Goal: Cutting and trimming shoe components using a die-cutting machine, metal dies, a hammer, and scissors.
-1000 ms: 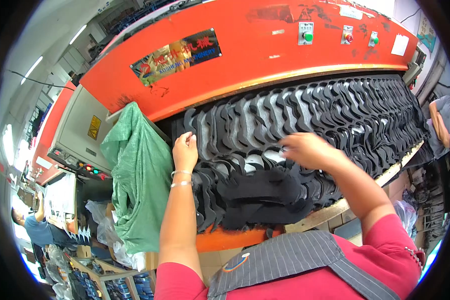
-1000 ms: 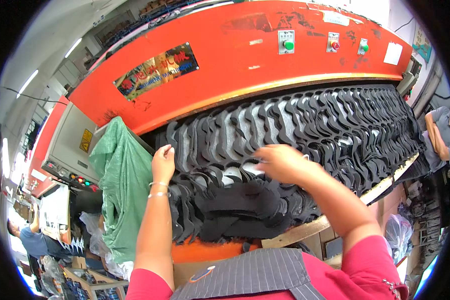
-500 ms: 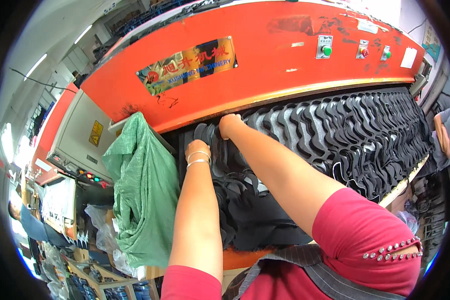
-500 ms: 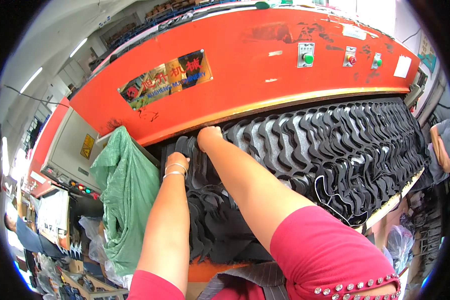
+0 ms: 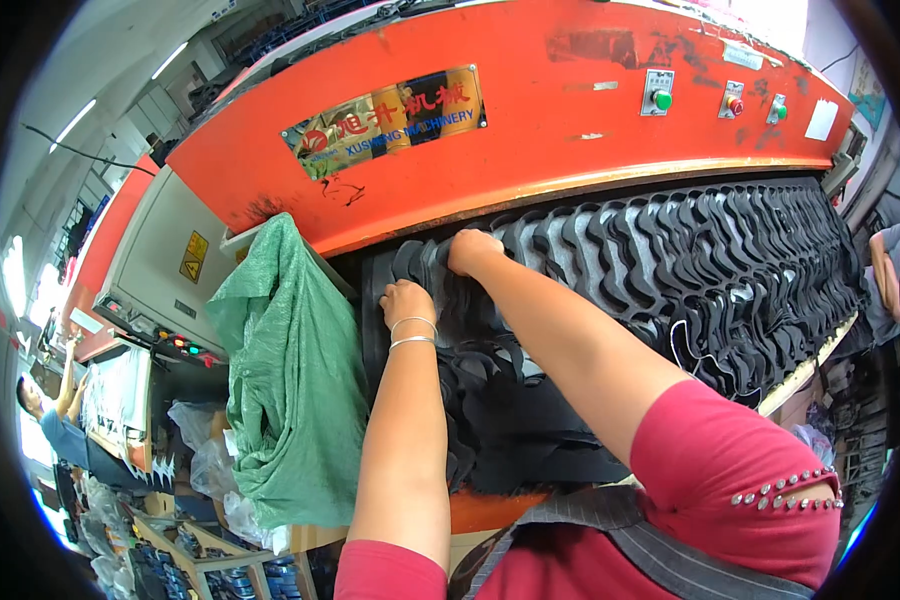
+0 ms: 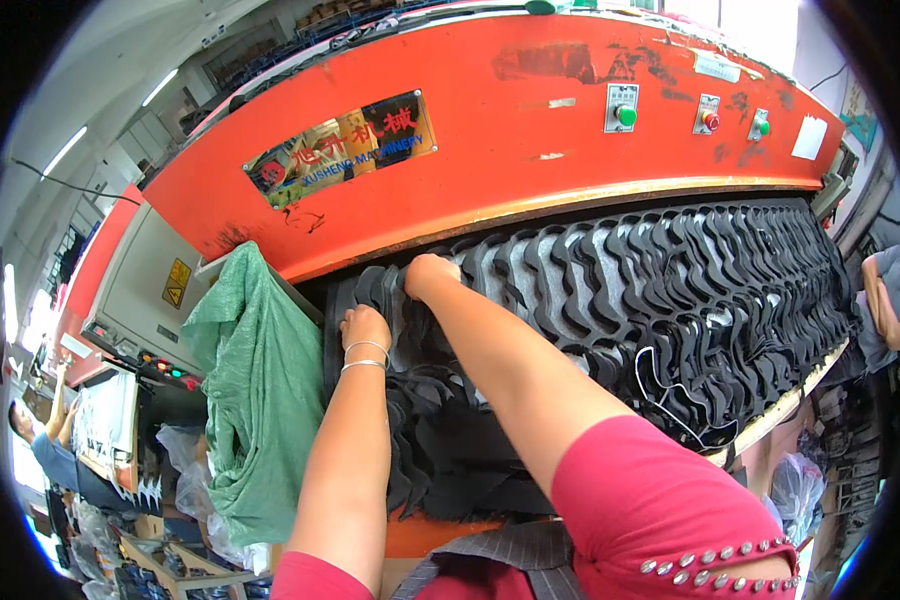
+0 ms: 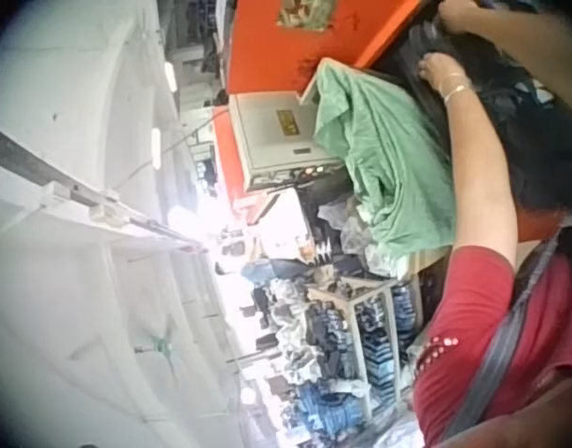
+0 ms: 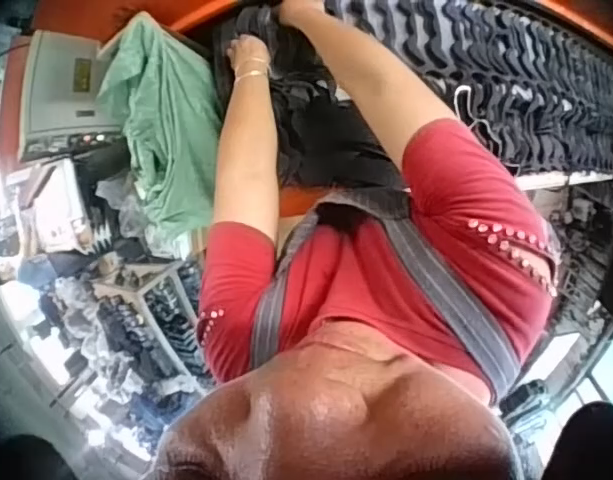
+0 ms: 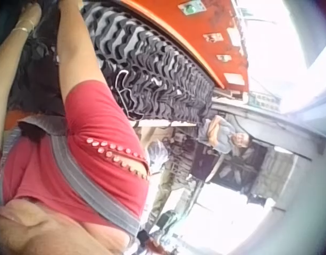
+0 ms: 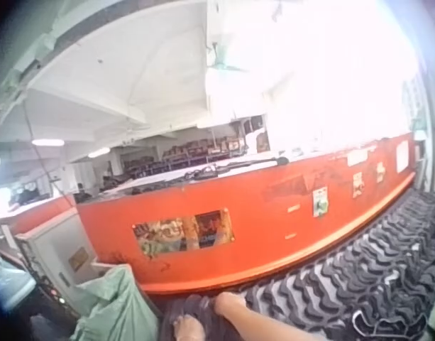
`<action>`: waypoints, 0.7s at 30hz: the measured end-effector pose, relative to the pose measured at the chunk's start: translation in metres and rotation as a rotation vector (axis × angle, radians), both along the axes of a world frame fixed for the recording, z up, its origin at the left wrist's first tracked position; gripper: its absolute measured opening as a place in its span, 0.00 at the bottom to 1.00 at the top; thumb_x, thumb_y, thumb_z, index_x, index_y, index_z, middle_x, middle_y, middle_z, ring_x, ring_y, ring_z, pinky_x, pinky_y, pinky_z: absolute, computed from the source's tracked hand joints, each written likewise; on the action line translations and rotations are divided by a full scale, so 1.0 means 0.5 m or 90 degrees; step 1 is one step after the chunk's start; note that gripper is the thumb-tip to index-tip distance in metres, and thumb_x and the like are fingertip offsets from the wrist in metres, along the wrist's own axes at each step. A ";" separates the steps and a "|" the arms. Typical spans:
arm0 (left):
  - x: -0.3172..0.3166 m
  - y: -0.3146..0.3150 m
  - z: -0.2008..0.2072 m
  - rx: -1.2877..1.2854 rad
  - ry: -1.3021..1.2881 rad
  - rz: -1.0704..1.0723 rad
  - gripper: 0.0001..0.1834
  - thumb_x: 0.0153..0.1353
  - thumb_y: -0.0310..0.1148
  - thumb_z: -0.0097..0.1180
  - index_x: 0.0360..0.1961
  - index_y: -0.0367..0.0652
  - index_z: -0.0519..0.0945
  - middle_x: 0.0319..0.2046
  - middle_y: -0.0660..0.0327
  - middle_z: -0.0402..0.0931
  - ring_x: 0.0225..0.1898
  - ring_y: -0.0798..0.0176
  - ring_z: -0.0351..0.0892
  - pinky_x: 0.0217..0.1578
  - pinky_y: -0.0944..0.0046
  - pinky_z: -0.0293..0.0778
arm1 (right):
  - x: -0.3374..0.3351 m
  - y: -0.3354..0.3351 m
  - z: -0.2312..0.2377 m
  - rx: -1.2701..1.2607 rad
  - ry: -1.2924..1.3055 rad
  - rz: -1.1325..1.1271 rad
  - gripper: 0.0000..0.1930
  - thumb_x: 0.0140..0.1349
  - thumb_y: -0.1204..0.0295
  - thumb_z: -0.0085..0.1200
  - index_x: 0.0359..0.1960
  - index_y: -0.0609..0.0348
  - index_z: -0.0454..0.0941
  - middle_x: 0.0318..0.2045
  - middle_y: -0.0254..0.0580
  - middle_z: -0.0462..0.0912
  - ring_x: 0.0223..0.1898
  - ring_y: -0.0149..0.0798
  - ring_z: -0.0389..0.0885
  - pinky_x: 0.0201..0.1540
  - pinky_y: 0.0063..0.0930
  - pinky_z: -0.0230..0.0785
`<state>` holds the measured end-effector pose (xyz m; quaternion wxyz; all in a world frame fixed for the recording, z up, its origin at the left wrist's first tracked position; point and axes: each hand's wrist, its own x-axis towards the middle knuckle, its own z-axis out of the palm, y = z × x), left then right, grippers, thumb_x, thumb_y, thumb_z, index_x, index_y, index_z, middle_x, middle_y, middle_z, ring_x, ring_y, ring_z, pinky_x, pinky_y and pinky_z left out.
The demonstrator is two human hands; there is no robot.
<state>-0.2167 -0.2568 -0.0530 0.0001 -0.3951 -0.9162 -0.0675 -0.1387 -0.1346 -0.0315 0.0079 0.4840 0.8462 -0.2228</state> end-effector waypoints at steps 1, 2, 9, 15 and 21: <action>-0.002 -0.006 0.024 -0.033 -0.051 0.014 0.16 0.63 0.30 0.43 0.46 0.31 0.76 0.48 0.46 0.74 0.50 0.46 0.74 0.53 0.57 0.71 | 0.011 -0.010 -0.003 0.009 0.004 0.005 0.17 0.52 0.73 0.53 0.45 0.59 0.80 0.42 0.52 0.82 0.49 0.49 0.80 0.48 0.38 0.74; -0.047 0.006 -0.010 -0.055 -0.033 0.025 0.17 0.64 0.30 0.41 0.46 0.32 0.79 0.51 0.46 0.75 0.52 0.45 0.75 0.52 0.56 0.73 | 0.028 -0.024 -0.009 0.034 0.176 -0.010 0.15 0.53 0.71 0.54 0.44 0.60 0.77 0.39 0.53 0.82 0.46 0.50 0.80 0.46 0.40 0.73; -0.077 0.005 0.058 -0.100 -0.178 0.125 0.17 0.65 0.31 0.41 0.46 0.38 0.81 0.52 0.48 0.75 0.55 0.49 0.74 0.53 0.56 0.73 | 0.210 -0.110 -0.069 0.038 0.588 -0.006 0.15 0.57 0.72 0.56 0.46 0.58 0.71 0.32 0.54 0.81 0.38 0.54 0.81 0.42 0.41 0.72; -0.081 0.030 0.017 -0.100 -0.132 0.072 0.18 0.64 0.32 0.42 0.48 0.37 0.79 0.57 0.47 0.70 0.60 0.49 0.69 0.55 0.56 0.71 | 0.168 -0.036 -0.086 -0.208 0.637 -0.149 0.22 0.54 0.71 0.59 0.52 0.59 0.75 0.41 0.51 0.81 0.46 0.44 0.79 0.49 0.35 0.70; -0.027 -0.013 -0.004 0.127 0.029 0.024 0.10 0.59 0.29 0.48 0.39 0.38 0.78 0.44 0.46 0.76 0.42 0.44 0.78 0.49 0.49 0.73 | 0.089 -0.133 -0.066 0.026 0.536 0.023 0.23 0.47 0.75 0.50 0.49 0.65 0.75 0.49 0.59 0.77 0.53 0.55 0.75 0.57 0.41 0.67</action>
